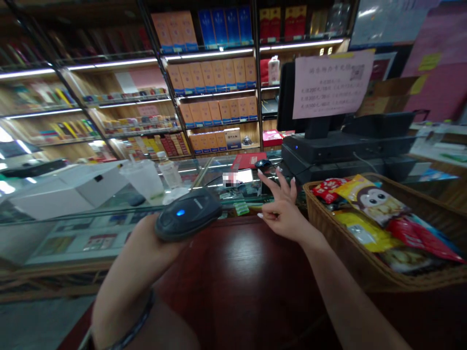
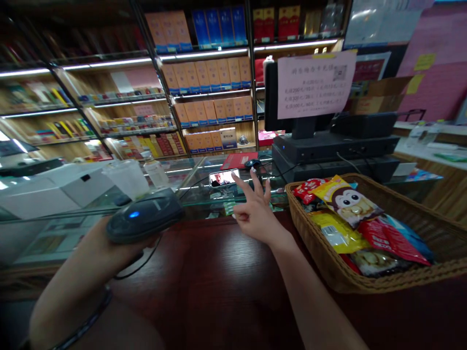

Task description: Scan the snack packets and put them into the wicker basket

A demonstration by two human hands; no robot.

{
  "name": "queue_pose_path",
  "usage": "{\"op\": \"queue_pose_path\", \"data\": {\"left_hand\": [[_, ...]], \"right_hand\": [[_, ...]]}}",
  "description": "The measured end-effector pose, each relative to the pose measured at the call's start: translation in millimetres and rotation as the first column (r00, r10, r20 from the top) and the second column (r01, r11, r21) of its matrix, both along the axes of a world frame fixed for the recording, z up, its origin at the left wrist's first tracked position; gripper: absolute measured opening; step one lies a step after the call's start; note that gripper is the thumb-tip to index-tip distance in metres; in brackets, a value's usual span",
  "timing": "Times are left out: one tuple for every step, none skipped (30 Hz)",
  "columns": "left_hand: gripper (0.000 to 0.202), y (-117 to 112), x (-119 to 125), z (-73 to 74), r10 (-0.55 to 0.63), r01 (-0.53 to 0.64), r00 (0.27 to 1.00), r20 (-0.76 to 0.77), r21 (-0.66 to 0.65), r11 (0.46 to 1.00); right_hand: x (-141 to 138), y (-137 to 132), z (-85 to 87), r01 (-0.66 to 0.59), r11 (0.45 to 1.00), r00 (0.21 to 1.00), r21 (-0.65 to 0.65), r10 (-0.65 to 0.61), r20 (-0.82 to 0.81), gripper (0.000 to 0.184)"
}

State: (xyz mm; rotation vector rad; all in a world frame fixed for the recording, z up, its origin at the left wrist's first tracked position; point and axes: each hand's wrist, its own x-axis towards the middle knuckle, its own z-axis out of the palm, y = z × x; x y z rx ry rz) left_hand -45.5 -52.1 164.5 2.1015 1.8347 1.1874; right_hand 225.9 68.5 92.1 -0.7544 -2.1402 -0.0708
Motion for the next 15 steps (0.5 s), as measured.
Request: {"op": "queue_pose_path", "data": {"left_hand": [[0.029,-1,2,-0.3,-0.009,0.009,1.000,-0.004,0.004,1.000],[0.027,-3,4,-0.8,-0.009,0.009,1.000,-0.014,0.009,1.000],[0.025,-3,6,-1.2,-0.013,0.013,1.000,-0.016,-0.004,1.000],[0.024,-4,8,-1.5,-0.017,0.017,1.000,-0.016,-0.016,1.000],[0.024,-3,10,-1.7,-0.022,0.021,1.000,-0.009,-0.022,1.000],[0.025,-2,12,-1.7,-0.033,0.033,0.999,-0.004,-0.030,0.999],[0.025,0,14,-1.9,-0.044,0.044,0.999,0.002,-0.032,0.999],[0.025,2,16,-2.5,-0.052,0.052,0.999,0.008,-0.022,0.998],[0.026,6,18,-3.9,-0.076,0.076,0.997,0.001,-0.044,0.996],[0.024,10,20,-6.7,-0.093,0.092,0.996,-0.003,-0.050,0.994],[0.021,15,22,-11.2,-0.093,0.092,0.996,-0.011,-0.052,0.994],[0.019,19,23,-17.9,-0.099,0.097,0.995,-0.030,-0.068,0.993],[0.019,24,25,-26.8,-0.111,0.107,0.993,-0.042,-0.084,0.991],[0.021,28,27,-37.9,-0.114,0.110,0.993,-0.043,-0.092,0.990],[0.022,32,30,-50.9,-0.117,0.112,0.992,-0.043,-0.099,0.989]], "right_hand": [[1,2,-1.3,0.012,1.000,1.000,-0.015,-0.012,0.004,0.024],[1,4,-3.4,0.024,0.999,1.000,-0.036,-0.023,0.005,0.023],[1,7,-6.4,0.033,0.998,0.999,-0.057,-0.033,0.003,0.024],[0,10,-10.1,0.037,0.996,0.999,-0.077,-0.037,-0.002,0.024],[-2,14,-14.5,0.039,0.994,0.999,-0.097,-0.040,-0.010,0.024],[-4,19,-19.5,0.042,0.991,0.999,-0.124,-0.045,-0.023,0.024],[-6,24,-25.2,0.050,0.986,0.997,-0.160,-0.058,-0.045,0.024],[-8,29,-31.4,0.068,0.976,0.993,-0.207,-0.086,-0.081,0.025],[-11,36,-38.0,0.090,0.960,0.983,-0.265,-0.128,-0.131,0.025],[-13,44,-44.8,0.108,0.938,0.965,-0.328,-0.178,-0.193,0.026],[-15,52,-51.3,0.114,0.915,0.938,-0.388,-0.228,-0.260,0.026],[-17,60,-57.3,0.112,0.893,0.906,-0.436,-0.272,-0.325,0.024],[-18,68,-62.6,0.110,0.876,0.873,-0.469,-0.311,-0.376,0.019],[-18,75,-66.9,0.117,0.864,0.844,-0.490,-0.346,-0.409,0.013],[-19,82,-70.0,0.140,0.853,0.822,-0.503,-0.383,-0.421,0.007]]}}
